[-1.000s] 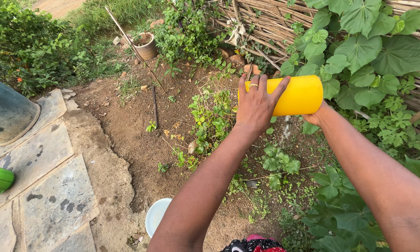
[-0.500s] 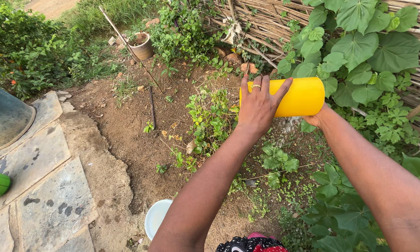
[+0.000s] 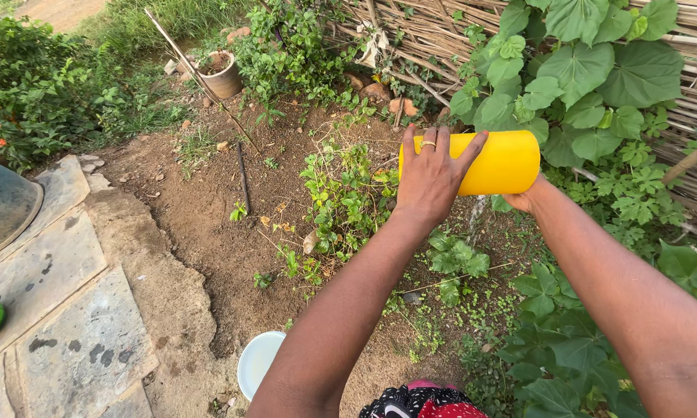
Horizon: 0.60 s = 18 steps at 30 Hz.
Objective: The person waters a plant by hand using a yellow cup, refilling the cup from a white bucket multiple times.
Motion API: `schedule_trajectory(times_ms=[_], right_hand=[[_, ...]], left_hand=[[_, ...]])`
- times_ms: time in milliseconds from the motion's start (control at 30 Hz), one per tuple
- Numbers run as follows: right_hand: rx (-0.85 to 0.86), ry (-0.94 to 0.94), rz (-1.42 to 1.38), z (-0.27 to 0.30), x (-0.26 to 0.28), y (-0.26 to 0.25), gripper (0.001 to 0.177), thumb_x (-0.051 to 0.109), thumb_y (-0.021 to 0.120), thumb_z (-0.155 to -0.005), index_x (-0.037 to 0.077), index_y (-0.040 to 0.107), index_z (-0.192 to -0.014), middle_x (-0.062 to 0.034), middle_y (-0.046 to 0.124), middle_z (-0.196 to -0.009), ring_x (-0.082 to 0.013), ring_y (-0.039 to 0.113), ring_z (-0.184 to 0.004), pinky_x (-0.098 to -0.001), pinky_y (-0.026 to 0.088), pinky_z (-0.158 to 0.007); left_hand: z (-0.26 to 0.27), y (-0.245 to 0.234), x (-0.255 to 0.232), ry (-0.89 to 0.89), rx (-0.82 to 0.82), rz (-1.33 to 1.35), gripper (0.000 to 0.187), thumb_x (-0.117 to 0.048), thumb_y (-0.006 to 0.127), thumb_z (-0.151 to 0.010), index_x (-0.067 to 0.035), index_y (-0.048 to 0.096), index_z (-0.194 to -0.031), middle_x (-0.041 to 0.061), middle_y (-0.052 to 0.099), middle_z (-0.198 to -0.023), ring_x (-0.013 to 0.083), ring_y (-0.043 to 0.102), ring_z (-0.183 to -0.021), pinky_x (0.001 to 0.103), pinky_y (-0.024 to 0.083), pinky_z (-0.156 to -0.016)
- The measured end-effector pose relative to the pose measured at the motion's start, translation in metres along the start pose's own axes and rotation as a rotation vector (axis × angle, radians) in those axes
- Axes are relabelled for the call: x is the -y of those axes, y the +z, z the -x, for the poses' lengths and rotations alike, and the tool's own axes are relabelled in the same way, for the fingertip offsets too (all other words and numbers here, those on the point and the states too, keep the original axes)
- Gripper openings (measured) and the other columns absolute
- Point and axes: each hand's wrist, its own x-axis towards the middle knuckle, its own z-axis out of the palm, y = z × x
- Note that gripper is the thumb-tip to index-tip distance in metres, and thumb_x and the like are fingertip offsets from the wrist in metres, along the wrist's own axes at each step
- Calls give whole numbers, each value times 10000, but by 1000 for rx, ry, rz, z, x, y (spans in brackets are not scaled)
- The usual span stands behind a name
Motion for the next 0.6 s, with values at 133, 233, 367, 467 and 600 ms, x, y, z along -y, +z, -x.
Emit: schedule_trajectory(times_ms=[133, 233, 367, 467, 600], right_hand=[[-38, 8, 67, 6, -1, -3, 325, 277, 531, -1078, 130, 603, -1360, -46, 723, -1242, -145, 733, -1057, -239, 636, -796], [-39, -2, 54, 9, -1, -4, 343, 327, 509, -1075, 135, 596, -1345, -47, 714, -1241, -155, 732, -1053, -272, 639, -821], [-41, -6, 109, 12, -6, -4, 348, 329, 516, -1076, 152, 593, -1366, -32, 701, -1279, -142, 703, -1110, -281, 607, -879], [-73, 10, 153, 13, -8, -1, 362, 346, 502, -1069, 163, 590, -1369, -14, 691, -1296, -132, 682, -1142, -305, 586, -929], [-58, 33, 179, 17, -11, 5, 382, 330, 511, -1071, 162, 585, -1406, -16, 690, -1334, -133, 678, -1168, -314, 547, -963]], left_hand=[[-1, 0, -3, 8, 2, 21, 776, -151, 641, -878, -376, 340, -1557, 177, 536, -1361, 342, 509, -1327, 630, 249, -1202], [1, 3, -5, 14, -14, 9, 765, -147, 643, -901, -376, 340, -1565, 176, 538, -1366, 348, 513, -1332, 629, 249, -1217], [4, 7, -6, 17, -12, 30, 755, -158, 640, -901, -371, 342, -1561, 185, 538, -1369, 354, 513, -1336, 640, 243, -1217], [7, 8, -5, 17, -2, 41, 760, -158, 635, -894, -371, 341, -1561, 186, 537, -1381, 347, 514, -1333, 639, 241, -1220], [13, 9, -3, 14, -20, 31, 760, -148, 637, -892, -367, 345, -1558, 193, 534, -1391, 344, 513, -1338, 640, 242, -1219]])
